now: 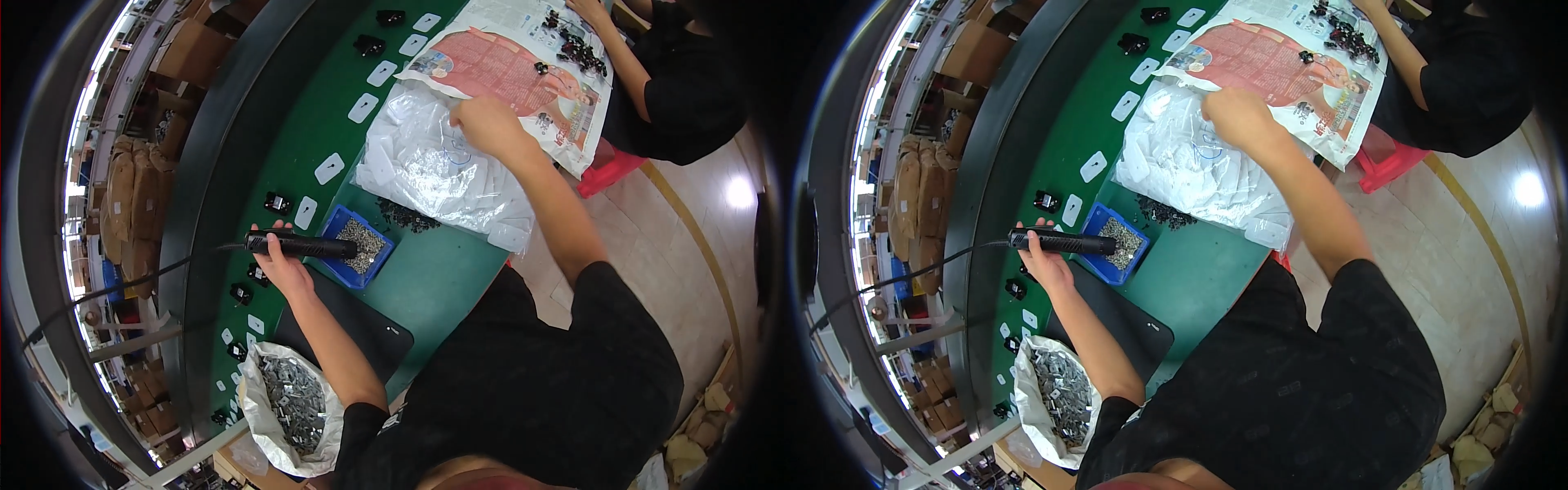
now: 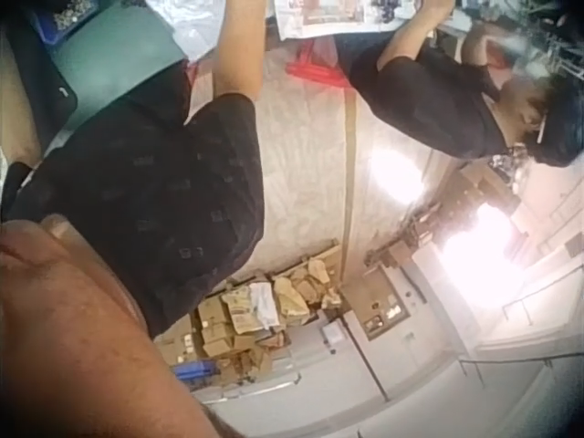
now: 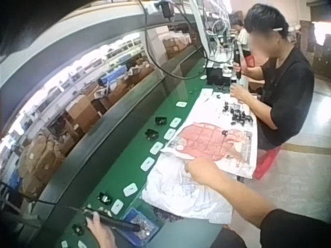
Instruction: Assembling small electronic components using an electric screwdriver at a factory workbench.
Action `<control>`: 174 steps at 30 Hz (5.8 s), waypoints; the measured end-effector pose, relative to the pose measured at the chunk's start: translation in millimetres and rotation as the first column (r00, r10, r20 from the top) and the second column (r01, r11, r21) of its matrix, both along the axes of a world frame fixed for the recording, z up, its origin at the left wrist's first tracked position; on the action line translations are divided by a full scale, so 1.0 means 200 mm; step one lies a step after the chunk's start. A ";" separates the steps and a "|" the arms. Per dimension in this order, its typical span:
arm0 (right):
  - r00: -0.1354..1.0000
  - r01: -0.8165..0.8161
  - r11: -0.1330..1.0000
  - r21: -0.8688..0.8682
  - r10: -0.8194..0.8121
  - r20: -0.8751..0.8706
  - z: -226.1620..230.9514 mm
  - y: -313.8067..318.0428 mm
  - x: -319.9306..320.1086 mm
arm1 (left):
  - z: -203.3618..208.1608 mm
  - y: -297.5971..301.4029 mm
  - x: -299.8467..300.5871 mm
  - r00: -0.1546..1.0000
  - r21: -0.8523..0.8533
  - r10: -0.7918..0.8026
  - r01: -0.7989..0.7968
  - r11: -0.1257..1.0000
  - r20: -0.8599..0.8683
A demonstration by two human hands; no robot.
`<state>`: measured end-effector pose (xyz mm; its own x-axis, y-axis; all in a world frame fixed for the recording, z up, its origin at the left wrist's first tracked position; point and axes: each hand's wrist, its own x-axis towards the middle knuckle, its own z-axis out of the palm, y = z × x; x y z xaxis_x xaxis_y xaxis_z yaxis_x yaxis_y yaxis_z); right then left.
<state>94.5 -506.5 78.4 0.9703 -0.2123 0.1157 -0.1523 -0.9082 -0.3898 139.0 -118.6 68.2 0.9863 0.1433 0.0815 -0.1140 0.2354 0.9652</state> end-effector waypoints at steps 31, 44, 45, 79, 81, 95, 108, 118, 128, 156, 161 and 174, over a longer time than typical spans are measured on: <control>0.974 -0.206 0.839 0.503 0.227 0.020 -0.02 0.71 -0.27 | -0.21 -0.10 -0.92 0.898 -0.052 -0.322 0.322 0.945 -0.299; 0.849 -0.506 0.855 -0.115 0.470 -0.241 -0.11 0.83 -0.08 | -0.22 0.22 -0.92 0.948 -0.292 -0.255 0.194 0.936 -0.189; 0.838 -0.523 0.845 -0.109 0.487 -0.244 -0.11 0.83 -0.08 | -0.23 0.21 -0.92 0.952 -0.290 -0.236 0.173 0.941 -0.196; 0.620 -0.678 0.472 0.564 0.779 0.094 -0.10 1.03 -0.37 | -0.25 -0.03 -0.95 0.993 0.381 -0.067 0.100 0.919 -0.101; 0.520 -0.765 0.349 0.541 0.831 0.198 -0.13 1.05 -0.35 | -0.23 -0.02 -0.96 0.981 0.357 -0.023 0.091 0.930 -0.190; 0.567 -0.697 0.390 0.601 0.814 0.129 -0.12 1.10 -0.40 | -0.26 0.02 -0.96 0.989 0.437 -0.138 0.146 0.887 -0.050; 0.725 -0.539 0.475 0.696 0.682 0.096 -0.18 1.10 -0.44 | -0.29 -0.01 -0.98 0.997 0.385 0.032 -0.004 0.923 -0.066; 0.780 -0.427 0.519 0.740 0.625 0.011 -0.16 1.14 -0.45 | -0.28 -0.04 -1.01 0.977 0.404 0.111 -0.027 0.914 -0.185; 0.787 -0.485 0.593 0.643 0.616 0.026 -0.16 1.14 -0.44 | -0.30 -0.06 -1.00 0.972 0.393 0.120 -0.031 0.919 -0.203; 0.725 -0.536 0.599 0.595 0.687 -0.039 -0.14 1.13 -0.44 | -0.33 -0.03 -1.03 0.938 0.313 0.075 0.037 0.949 -0.338; 0.710 -0.568 0.622 0.538 0.701 -0.061 -0.14 1.14 -0.44 | -0.32 -0.03 -1.03 0.940 0.327 0.073 0.043 0.944 -0.332; 0.732 -0.431 0.527 0.732 0.679 -0.058 -0.15 1.15 -0.40 | -0.33 0.00 -1.04 0.940 0.278 0.057 0.041 0.960 -0.337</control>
